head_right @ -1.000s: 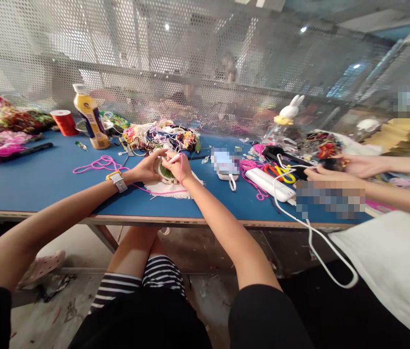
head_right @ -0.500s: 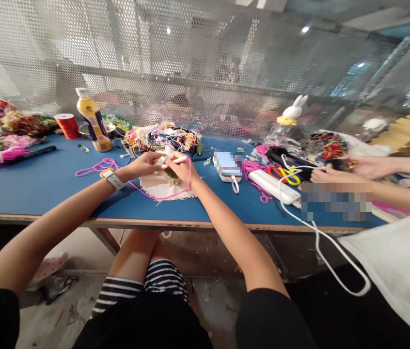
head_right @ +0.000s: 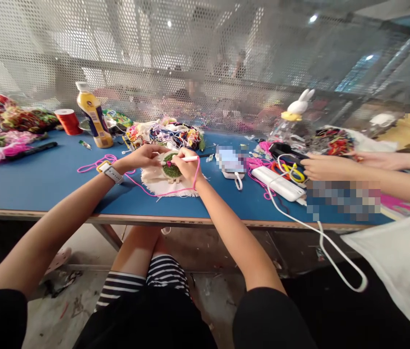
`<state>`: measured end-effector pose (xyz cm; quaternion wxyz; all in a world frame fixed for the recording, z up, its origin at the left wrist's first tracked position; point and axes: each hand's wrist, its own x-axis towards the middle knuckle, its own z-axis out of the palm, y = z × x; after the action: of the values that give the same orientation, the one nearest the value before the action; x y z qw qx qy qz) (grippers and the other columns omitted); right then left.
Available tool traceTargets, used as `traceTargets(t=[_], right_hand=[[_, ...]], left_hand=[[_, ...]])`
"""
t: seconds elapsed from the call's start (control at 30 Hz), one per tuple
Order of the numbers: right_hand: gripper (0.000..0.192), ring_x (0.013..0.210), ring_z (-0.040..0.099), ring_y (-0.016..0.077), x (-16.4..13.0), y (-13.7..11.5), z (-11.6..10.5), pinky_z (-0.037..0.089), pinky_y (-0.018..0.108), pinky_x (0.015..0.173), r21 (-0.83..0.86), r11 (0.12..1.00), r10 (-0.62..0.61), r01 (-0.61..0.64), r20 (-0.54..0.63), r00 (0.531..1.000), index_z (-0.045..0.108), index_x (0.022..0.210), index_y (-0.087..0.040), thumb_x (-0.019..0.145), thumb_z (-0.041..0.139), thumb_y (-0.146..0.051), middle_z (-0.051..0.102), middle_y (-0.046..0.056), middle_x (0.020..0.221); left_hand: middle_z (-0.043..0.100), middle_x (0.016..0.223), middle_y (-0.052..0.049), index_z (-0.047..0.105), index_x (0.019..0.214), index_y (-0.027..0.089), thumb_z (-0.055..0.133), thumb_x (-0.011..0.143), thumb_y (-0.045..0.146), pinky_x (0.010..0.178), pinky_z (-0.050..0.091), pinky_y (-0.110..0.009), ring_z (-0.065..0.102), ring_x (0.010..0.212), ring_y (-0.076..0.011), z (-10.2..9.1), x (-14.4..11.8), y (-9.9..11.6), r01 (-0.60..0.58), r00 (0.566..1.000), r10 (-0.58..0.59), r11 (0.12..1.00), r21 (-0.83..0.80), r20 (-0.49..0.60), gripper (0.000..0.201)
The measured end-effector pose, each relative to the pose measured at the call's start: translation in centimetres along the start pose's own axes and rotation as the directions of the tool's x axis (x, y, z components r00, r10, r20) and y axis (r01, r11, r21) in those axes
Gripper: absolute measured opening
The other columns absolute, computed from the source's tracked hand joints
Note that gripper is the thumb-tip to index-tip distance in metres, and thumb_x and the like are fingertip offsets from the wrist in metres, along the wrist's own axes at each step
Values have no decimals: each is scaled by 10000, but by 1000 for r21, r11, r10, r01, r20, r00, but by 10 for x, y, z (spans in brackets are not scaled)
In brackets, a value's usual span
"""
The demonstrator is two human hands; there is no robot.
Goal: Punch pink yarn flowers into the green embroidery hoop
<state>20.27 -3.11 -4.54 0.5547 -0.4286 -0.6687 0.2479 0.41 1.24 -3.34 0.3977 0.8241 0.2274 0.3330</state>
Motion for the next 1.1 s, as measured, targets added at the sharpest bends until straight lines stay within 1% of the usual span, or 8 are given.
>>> traceTargets(t=[0.1, 0.2, 0.43, 0.57, 0.77, 0.97, 1.1], right_hand=[[272, 561, 489, 127, -1, -3, -1, 376, 272, 589, 58, 998, 24, -25, 10, 1000, 409, 518, -218, 732, 571, -166, 477, -51, 516], [255, 575, 515, 134, -2, -5, -1, 367, 266, 579, 104, 993, 56, -56, 3, 998, 417, 519, -215, 726, 547, -143, 500, -37, 521], [251, 568, 527, 133, -3, -7, -3, 392, 266, 573, 160, 985, 73, -69, -17, 997, 414, 526, -217, 734, 521, -129, 491, -36, 518], [234, 536, 502, 126, -2, -7, -4, 396, 261, 570, 214, 973, 103, -89, -54, 993, 411, 514, -218, 711, 514, -144, 482, -44, 488], [242, 536, 504, 126, -3, -8, -5, 403, 264, 577, 186, 979, 89, -82, -32, 996, 396, 506, -221, 702, 522, -155, 482, -42, 487], [240, 530, 481, 122, -3, -8, -3, 383, 261, 557, 154, 986, 69, -61, -48, 996, 404, 500, -220, 701, 521, -163, 468, -46, 487], [254, 555, 495, 134, -4, -6, -1, 373, 274, 570, 102, 994, 38, -34, -30, 999, 399, 513, -224, 720, 535, -170, 470, -43, 504]], left_hand=[[678, 1209, -124, 660, 1148, 124, 712, 696, 154, 992, 482, -381, 637, 1102, -205, 0, 0, -1, -24, 1000, 25, 1000, -5, 4, 456], [676, 1198, -127, 660, 1124, 120, 714, 704, 155, 993, 485, -385, 639, 1101, -208, 0, 1, -2, -48, 999, 48, 999, -17, 4, 424], [681, 1187, -122, 655, 1130, 130, 730, 723, 175, 976, 499, -377, 646, 1078, -206, 0, 1, -2, -73, 997, 74, 996, -54, 26, 417], [683, 1167, -124, 659, 1118, 124, 741, 709, 167, 970, 499, -376, 645, 1068, -204, 0, 2, -5, -80, 997, 81, 996, -49, 12, 419], [685, 1157, -113, 663, 1109, 127, 748, 698, 159, 977, 493, -381, 649, 1048, -192, 0, 2, -10, -60, 998, 61, 997, -53, 7, 421], [689, 1149, -112, 670, 1088, 130, 751, 692, 167, 975, 493, -380, 646, 1063, -198, 0, 2, -10, -70, 998, 69, 996, -50, -6, 406], [690, 1150, -112, 668, 1099, 124, 752, 670, 158, 948, 505, -353, 654, 1036, -184, 0, 2, -8, -54, 998, 53, 997, -60, -15, 439]])
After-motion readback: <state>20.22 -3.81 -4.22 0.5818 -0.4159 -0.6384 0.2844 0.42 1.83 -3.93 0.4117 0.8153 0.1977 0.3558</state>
